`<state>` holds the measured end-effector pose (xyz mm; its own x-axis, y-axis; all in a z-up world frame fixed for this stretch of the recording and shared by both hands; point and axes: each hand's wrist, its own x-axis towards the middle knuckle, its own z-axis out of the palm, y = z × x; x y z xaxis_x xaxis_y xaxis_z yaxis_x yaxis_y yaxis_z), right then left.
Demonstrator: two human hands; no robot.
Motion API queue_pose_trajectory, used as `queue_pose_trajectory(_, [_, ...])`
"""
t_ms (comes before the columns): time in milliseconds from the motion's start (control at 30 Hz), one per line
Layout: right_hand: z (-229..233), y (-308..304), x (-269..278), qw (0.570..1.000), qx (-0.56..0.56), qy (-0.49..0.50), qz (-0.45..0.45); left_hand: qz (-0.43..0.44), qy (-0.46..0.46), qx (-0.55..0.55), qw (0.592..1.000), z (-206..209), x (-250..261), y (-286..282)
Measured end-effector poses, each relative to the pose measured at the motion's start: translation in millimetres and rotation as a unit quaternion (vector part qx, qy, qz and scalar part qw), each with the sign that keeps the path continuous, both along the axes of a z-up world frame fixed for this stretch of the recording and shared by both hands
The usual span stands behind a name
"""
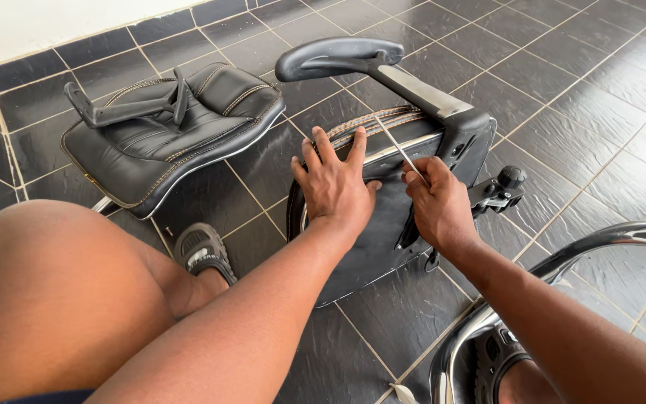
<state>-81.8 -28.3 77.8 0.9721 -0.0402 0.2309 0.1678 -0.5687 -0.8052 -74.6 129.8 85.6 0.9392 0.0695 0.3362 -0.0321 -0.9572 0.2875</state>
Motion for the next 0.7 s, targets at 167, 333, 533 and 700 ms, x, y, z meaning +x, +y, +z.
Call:
queue_pose_trajectory(167, [9,-7,-5,1.000,-0.020,0.005,-0.003,-0.016,0.037,0.010,0.999,8,-3,4])
queue_pose_trajectory(333, [18,-16,-10,0.999,0.041,0.013,0.024,-0.023,0.055,0.001,0.998,10,-3,9])
queue_pose_trajectory(533, [15,-19,-25,0.999,0.037,0.013,0.016,-0.031,-0.001,0.008,0.999,-2,-13,13])
queue_pose_trajectory(700, [34,-24,-32,0.999,-0.019,-0.008,0.030,-0.030,-0.047,0.012,0.998,-3,-22,10])
